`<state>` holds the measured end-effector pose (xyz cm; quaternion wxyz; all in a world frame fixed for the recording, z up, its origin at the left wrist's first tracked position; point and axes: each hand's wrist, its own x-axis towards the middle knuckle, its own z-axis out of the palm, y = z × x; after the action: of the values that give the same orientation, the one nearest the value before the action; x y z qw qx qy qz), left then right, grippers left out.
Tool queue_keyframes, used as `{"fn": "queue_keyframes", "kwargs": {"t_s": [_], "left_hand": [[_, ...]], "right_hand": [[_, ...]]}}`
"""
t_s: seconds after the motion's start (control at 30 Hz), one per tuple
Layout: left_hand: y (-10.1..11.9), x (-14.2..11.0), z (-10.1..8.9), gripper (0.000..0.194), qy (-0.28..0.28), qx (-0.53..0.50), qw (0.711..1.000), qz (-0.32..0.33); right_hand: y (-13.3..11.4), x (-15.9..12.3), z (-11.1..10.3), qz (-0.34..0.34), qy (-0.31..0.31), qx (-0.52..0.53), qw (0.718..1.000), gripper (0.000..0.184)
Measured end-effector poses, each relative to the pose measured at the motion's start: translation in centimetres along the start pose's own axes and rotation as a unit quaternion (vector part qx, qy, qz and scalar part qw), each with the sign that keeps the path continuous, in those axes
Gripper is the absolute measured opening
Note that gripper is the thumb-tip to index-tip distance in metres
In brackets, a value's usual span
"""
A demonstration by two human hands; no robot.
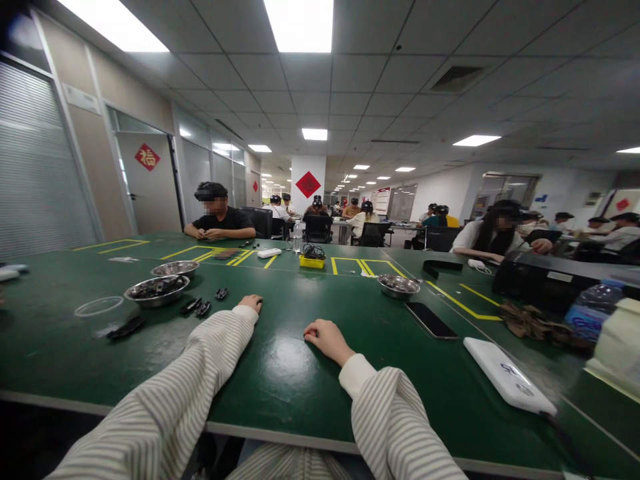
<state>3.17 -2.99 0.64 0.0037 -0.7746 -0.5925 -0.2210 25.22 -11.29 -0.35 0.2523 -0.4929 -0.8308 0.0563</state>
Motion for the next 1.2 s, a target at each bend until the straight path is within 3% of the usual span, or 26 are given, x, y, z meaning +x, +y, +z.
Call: {"fn": "queue_keyframes", "kwargs": {"t_s": [0.2, 0.3, 0.43, 0.53, 0.7, 0.83, 1.0, 1.2], "left_hand": [[-0.3, 0.4, 0.7, 0.018, -0.06, 0.04, 0.997, 0.018], [1.2, 0.1, 1.5, 0.025, -0.077, 0.027, 0.995, 0.057], [3.7, -1.4, 2.6, 0.037, -0.083, -0.075, 0.981, 0.156], [4.8, -2.2, 3.0, 0.039, -0.095, -0.123, 0.97, 0.187], [4.9, -2.2, 2.7, 0.022, -0.09, -0.08, 0.971, 0.207], [4.7, -2.1, 2.4, 0.019, -0.087, -0.072, 0.965, 0.237], [4.7, -2.2, 2.6, 0.019, -0.044, -0.101, 0.953, 0.283], [4.6, -2.1, 3.2, 0.017, -0.081, -0.109, 0.948, 0.289]], "right_hand": [[0.4, -0.1, -0.4, 0.0, 0.02, 0.044, 0.999, 0.016], [0.5, -0.1, -0.4, 0.018, 0.023, 0.07, 0.997, 0.014], [0.9, 0.0, -0.2, 0.033, 0.018, 0.081, 0.996, 0.013], [1.2, 0.2, 0.0, 0.04, 0.026, 0.078, 0.996, 0.018], [1.5, 0.3, -0.2, 0.039, 0.012, 0.06, 0.997, 0.019], [1.6, 0.2, -0.2, 0.05, 0.026, 0.137, 0.989, 0.018], [1.6, 0.2, 0.1, 0.061, 0.025, 0.22, 0.973, 0.019], [1.4, 0.1, -0.2, -0.006, 0.024, 0.086, 0.996, 0.013]]}}
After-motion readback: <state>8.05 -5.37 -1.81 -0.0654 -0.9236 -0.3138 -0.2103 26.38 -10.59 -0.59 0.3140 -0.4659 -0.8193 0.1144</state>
